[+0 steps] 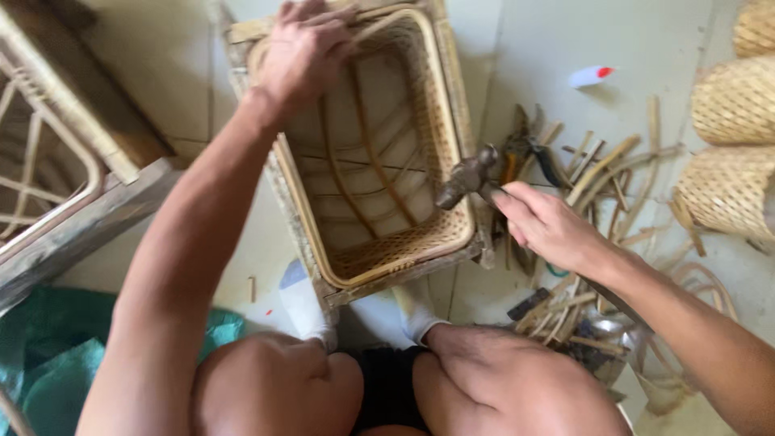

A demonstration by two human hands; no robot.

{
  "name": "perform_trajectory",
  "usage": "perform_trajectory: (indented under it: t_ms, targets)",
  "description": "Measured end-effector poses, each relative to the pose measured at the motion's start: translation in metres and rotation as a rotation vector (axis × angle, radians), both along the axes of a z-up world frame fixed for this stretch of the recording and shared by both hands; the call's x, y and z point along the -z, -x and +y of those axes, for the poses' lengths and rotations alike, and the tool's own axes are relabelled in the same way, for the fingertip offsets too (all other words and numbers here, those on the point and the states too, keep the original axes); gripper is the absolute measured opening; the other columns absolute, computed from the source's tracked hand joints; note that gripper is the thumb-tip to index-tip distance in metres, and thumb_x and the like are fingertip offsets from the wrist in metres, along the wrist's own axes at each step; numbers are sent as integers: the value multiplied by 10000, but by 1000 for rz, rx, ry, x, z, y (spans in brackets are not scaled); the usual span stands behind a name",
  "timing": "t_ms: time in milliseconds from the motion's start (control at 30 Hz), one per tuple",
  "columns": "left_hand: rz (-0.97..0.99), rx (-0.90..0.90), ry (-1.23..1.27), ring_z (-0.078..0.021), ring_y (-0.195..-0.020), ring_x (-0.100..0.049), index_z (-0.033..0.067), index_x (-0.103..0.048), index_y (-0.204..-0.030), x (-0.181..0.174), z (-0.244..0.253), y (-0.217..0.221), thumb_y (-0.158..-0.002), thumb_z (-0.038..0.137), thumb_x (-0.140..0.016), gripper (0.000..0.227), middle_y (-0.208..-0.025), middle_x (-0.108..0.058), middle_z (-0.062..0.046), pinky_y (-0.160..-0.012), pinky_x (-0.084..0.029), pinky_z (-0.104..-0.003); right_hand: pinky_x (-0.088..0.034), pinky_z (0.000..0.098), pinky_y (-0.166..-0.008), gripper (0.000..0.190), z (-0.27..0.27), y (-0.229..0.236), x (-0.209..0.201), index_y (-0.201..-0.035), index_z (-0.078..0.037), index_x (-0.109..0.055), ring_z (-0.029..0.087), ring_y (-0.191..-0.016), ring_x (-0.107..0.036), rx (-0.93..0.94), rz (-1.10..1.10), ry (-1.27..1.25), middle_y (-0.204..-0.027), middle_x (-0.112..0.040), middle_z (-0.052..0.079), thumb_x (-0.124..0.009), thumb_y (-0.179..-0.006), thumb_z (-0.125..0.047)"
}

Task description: The person inserts thin bamboo strips into a rectangular basket frame, using a hammer to tap them into place. They then apply glue along the frame edges to secure the strips.

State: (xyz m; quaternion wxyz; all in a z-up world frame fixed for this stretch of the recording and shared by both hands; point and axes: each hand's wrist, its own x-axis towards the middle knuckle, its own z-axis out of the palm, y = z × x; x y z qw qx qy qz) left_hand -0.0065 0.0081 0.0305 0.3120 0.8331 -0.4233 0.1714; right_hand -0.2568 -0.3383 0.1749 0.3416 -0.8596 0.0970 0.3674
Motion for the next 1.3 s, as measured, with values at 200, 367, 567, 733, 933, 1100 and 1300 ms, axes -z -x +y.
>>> perform_trajectory:
  t_ms: [200, 367, 567, 733, 933, 1100, 1300]
  targets:
    - [9, -60, -153, -228, -1161, -650, 98, -752, -890, 3, 1, -6, -1034, 150, -781, 156, -1049, -745, -1, -944, -477, -440, -523, 431, -698, 424, 1, 3, 11, -1054, -52, -676, 239, -739, -656, -182, 22, -17, -857, -686, 115, -474, -1057, -425]
    - [35, -44, -94, -240, -1147, -644, 85, -733, -893, 13, 6, 11, -977, 74, -717, 86, -1071, -760, -35, -1032, -475, -439, -527, 388, -590, 334, 6, 58, 20, -1105, -64, -698, 238, -613, -650, -165, -92, 36, -743, -677, 113, -524, -1019, -336]
    - [72, -3, -75, -246, -1195, -669, 59, -747, -929, 7, 7, 4, -958, 51, -703, 53, -1139, -766, -62, -1119, -452, -441, -499, 253, -448, 373, 33, 105, 81, -1265, 19, -647, 136, -583, -609, -569, -992, -194, -764, -665, 52, -720, -965, -191]
    - [14, -49, -101, -233, -1209, -647, 93, -758, -909, 13, 4, -1, -1037, 87, -704, 139, -1272, -775, -53, -1070, -463, -430, -535, 264, -460, 374, 16, 145, 107, -1275, -32, -669, 156, -631, -694, -388, -1043, -45, -960, -777, 117, -740, -935, -167]
    - [137, -119, -88, -213, -1105, -657, 105, -749, -882, 12, -7, 0, -1077, 199, -741, 217, -1219, -778, -40, -957, -486, -403, -560, 385, -558, 280, -6, 204, 104, -1174, -79, -697, 226, -590, -687, 337, -540, 145, -739, -694, 153, -695, -924, -207]
    - [-4, -159, -73, -263, -1251, -621, 119, -741, -867, 12, -6, 9, -1013, 188, -760, 162, -1286, -758, -45, -999, -476, -416, -521, 339, -494, 200, -8, 178, 95, -1123, -37, -675, 151, -533, -655, 368, -584, 92, -648, -667, 79, -584, -1020, -181]
    - [91, -185, -3, -278, -1335, -599, 124, -741, -946, 8, -3, 27, -1063, 168, -740, 125, -1361, -721, -22, -1105, -433, -448, -433, 243, -469, 219, 10, -8, 68, -1181, -22, -621, 114, -581, -531, 229, -735, -109, -703, -568, 23, -479, -1141, -184]
